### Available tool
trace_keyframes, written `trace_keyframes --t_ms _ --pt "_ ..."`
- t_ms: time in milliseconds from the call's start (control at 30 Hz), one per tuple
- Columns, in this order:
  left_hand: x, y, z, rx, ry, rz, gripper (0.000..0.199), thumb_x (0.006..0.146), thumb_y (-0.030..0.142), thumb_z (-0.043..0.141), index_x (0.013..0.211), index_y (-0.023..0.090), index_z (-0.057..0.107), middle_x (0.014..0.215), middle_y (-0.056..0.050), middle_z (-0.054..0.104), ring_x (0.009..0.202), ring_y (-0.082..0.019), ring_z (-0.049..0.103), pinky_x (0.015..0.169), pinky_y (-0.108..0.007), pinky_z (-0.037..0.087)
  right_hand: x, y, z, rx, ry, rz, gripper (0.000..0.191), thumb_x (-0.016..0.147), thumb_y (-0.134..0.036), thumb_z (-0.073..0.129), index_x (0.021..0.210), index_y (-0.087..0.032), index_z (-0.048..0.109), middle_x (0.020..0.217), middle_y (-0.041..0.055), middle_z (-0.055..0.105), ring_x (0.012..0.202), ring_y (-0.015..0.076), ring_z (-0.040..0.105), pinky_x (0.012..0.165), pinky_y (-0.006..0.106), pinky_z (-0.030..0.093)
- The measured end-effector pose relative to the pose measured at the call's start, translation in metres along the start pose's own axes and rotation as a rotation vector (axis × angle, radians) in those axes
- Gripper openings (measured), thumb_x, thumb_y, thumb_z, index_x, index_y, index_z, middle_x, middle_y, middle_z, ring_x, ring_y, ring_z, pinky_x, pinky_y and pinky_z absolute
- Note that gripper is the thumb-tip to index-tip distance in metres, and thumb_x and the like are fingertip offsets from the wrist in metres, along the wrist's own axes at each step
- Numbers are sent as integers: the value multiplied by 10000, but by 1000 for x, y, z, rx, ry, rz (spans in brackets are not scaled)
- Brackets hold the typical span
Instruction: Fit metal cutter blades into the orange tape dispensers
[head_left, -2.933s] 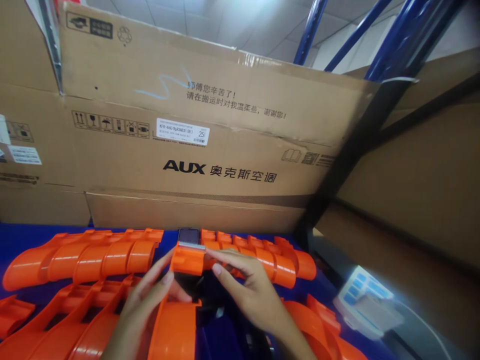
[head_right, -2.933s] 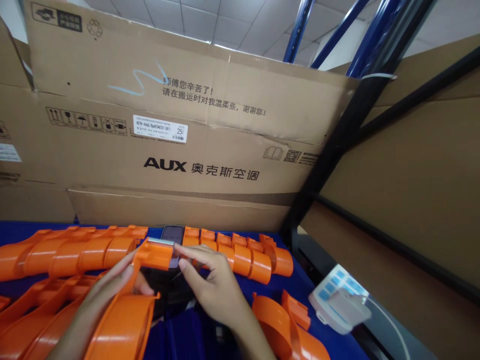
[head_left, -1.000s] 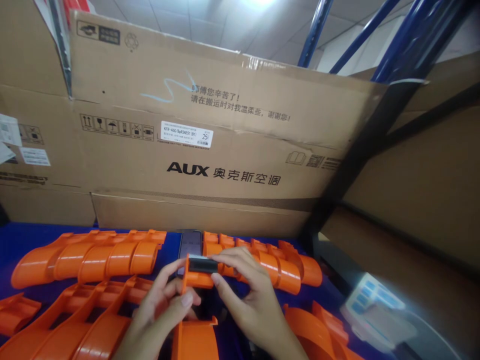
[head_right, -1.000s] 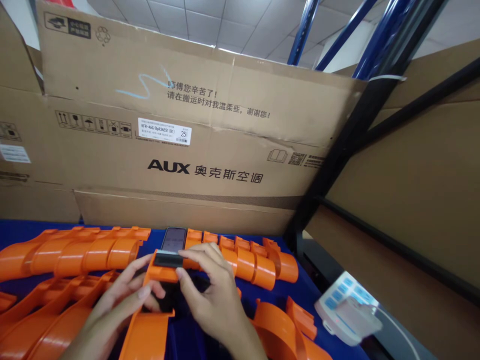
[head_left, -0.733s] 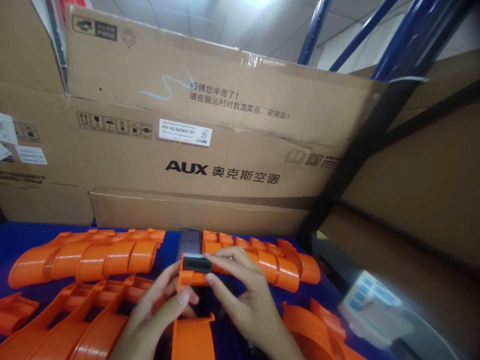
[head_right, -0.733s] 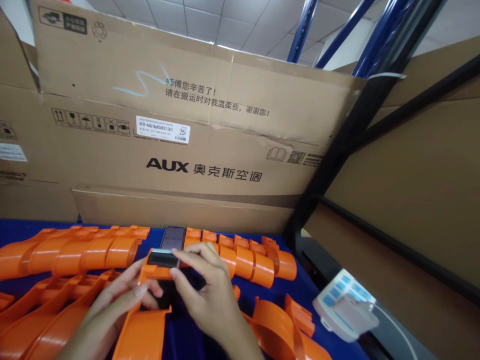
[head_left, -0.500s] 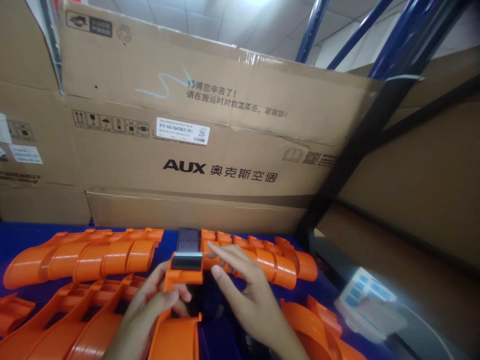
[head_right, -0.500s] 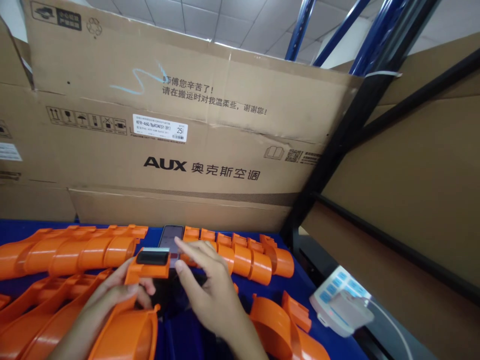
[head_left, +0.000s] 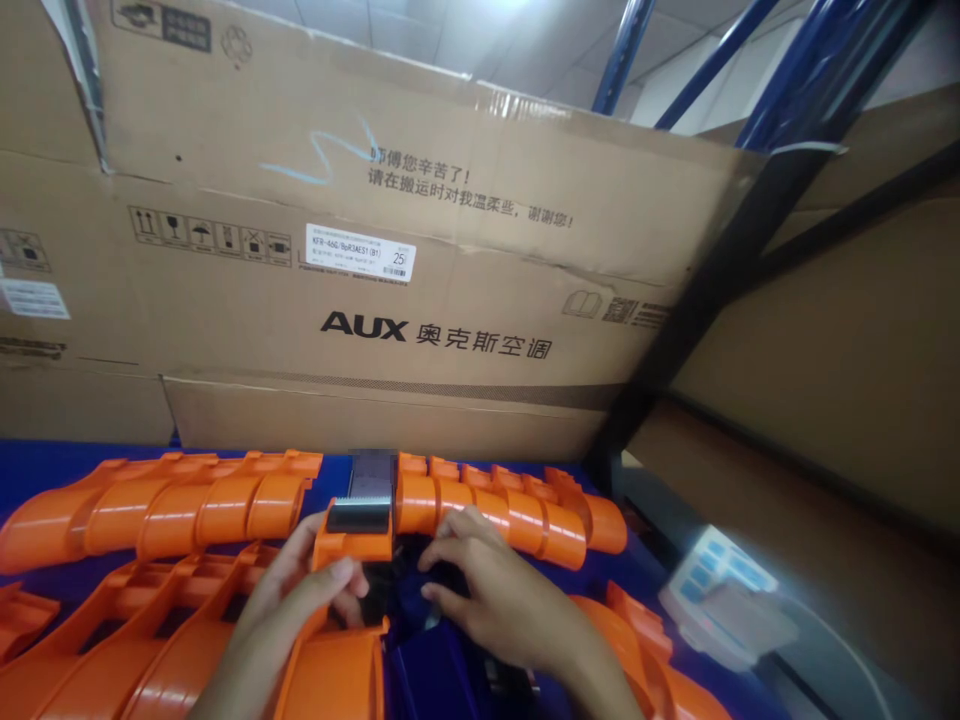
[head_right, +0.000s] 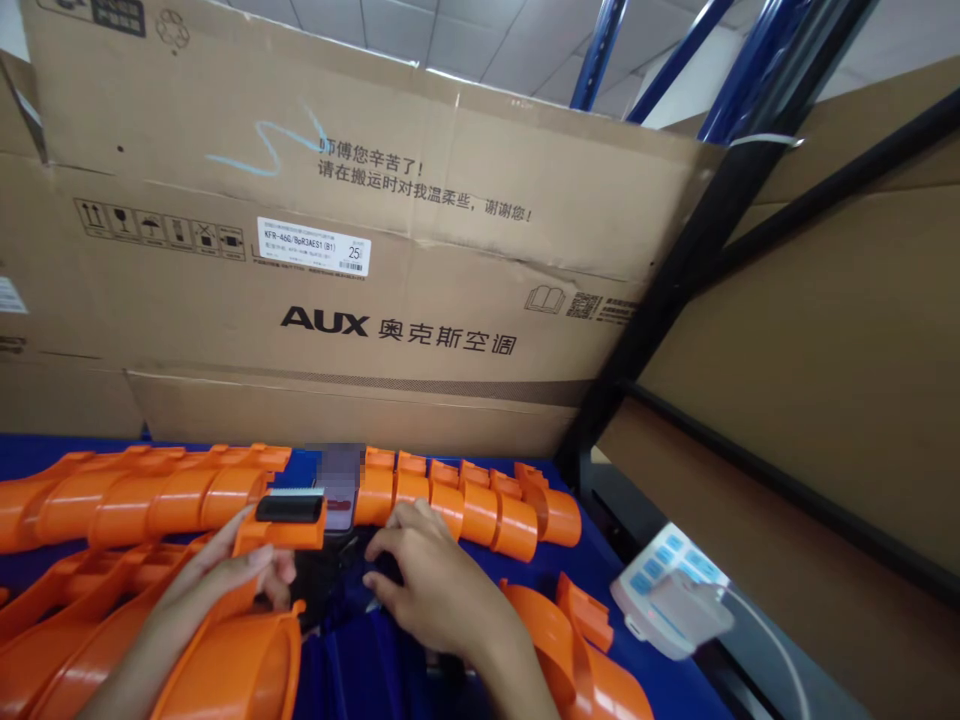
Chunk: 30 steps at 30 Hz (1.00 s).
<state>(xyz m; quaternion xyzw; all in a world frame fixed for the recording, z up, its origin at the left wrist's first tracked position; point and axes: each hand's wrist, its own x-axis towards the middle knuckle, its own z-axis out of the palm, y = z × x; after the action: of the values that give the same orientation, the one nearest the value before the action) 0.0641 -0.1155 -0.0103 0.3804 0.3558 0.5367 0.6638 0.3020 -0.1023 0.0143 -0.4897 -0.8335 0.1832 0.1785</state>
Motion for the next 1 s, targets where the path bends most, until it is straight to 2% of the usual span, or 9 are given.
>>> trace_keyframes --t_ms 433,1000 --pt "1 -2 -1 -4 1 26 306 797 327 815 1044 202 686 655 -7 701 492 -172 660 542 -289 506 1 -1 1 11 -10 2 167 843 -174 780 982 -256 738 1050 48 632 1036 255 597 928 422 502" --pt "-4 1 3 26 37 32 370 785 358 827 1099 217 689 744 -22 737 558 -186 676 570 -288 504 3 1 4 2 -17 6 154 865 -192 757 999 -249 705 1067 49 616 1078 260 564 954 420 481"
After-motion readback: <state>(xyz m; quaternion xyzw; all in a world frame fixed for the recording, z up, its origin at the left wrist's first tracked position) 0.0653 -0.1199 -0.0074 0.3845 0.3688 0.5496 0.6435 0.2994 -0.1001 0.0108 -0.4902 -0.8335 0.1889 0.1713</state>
